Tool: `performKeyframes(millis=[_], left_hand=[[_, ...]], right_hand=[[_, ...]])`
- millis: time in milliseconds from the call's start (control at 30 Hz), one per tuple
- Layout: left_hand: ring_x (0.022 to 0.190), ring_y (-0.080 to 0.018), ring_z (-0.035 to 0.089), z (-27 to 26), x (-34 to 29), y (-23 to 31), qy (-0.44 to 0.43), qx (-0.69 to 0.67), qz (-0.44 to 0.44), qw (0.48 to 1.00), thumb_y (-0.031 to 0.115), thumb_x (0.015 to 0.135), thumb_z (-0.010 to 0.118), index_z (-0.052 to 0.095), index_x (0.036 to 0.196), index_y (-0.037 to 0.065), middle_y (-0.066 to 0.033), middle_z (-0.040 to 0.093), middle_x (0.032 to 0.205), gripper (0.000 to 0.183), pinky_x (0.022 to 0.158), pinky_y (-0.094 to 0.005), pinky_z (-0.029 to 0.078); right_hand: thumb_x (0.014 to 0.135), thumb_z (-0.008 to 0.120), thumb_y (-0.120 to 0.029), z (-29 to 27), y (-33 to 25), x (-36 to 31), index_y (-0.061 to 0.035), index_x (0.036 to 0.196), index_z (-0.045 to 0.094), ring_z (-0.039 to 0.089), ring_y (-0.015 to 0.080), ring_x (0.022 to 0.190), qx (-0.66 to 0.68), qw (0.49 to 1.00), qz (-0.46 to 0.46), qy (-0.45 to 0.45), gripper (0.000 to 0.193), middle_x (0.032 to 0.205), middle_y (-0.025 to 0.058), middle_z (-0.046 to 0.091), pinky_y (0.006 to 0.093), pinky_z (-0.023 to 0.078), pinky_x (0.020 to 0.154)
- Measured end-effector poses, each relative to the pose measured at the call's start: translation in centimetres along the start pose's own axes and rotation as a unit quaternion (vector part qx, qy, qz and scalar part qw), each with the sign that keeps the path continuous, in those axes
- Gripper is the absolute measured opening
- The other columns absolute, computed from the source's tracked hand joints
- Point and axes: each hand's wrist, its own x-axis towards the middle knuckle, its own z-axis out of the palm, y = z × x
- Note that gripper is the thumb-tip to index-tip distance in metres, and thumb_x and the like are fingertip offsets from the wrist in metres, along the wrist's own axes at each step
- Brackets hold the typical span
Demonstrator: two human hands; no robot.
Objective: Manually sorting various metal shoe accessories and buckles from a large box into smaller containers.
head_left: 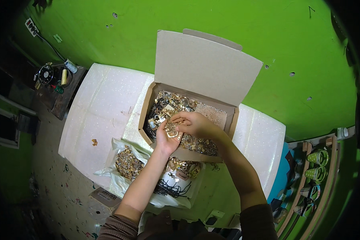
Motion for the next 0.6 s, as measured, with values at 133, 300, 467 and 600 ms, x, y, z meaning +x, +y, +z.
performKeyframes(millis=[133, 300, 467, 600], left_hand=[[0.093, -0.0196, 0.055, 0.4, -0.1, 0.1, 0.073, -0.086, 0.036, 0.993, 0.021, 0.088, 0.036, 0.051, 0.098, 0.002, -0.0093, 0.057, 0.098, 0.026, 0.081, -0.0320, 0.047], [0.100, -0.0209, 0.053, 1.2, -0.2, -0.3, 0.080, -0.117, 0.035, 0.989, 0.018, 0.087, 0.038, 0.050, 0.098, -0.002, -0.0110, 0.055, 0.101, 0.025, 0.089, -0.0330, 0.043], [0.103, -0.0220, 0.051, 1.0, -0.1, -0.1, 0.083, -0.117, 0.036, 0.989, 0.018, 0.087, 0.038, 0.049, 0.100, -0.003, -0.0128, 0.053, 0.104, 0.027, 0.091, -0.0335, 0.042], [0.103, -0.0222, 0.050, 1.1, -0.2, -0.1, 0.088, -0.107, 0.039, 0.990, 0.018, 0.087, 0.038, 0.049, 0.101, -0.003, -0.0129, 0.053, 0.104, 0.027, 0.091, -0.0335, 0.042]], right_hand=[[0.076, 0.051, -0.006, -0.8, -0.1, -1.0, -0.0011, 0.108, 0.050, 0.055, 0.0127, 0.085, 0.182, 0.979, 0.094, 0.012, 0.032, 0.095, 0.0103, 0.058, 0.0264, 0.046, 0.064], [0.074, 0.054, -0.008, 0.1, 4.5, -2.4, 0.0005, 0.109, 0.048, 0.054, 0.0198, 0.089, -0.130, 0.966, 0.224, 0.025, 0.037, 0.097, 0.0155, 0.055, 0.0319, 0.044, 0.078], [0.066, 0.067, -0.019, 4.4, 6.1, -4.4, 0.0012, 0.102, 0.048, 0.045, 0.0319, 0.101, -0.395, 0.911, 0.107, 0.048, 0.045, 0.107, 0.0186, 0.043, 0.0379, 0.043, 0.079], [0.061, 0.070, -0.021, 4.6, 5.2, -4.1, 0.0008, 0.099, 0.047, 0.044, 0.0313, 0.101, -0.392, 0.907, 0.151, -0.001, 0.049, 0.107, 0.0177, 0.042, 0.0385, 0.043, 0.080]])
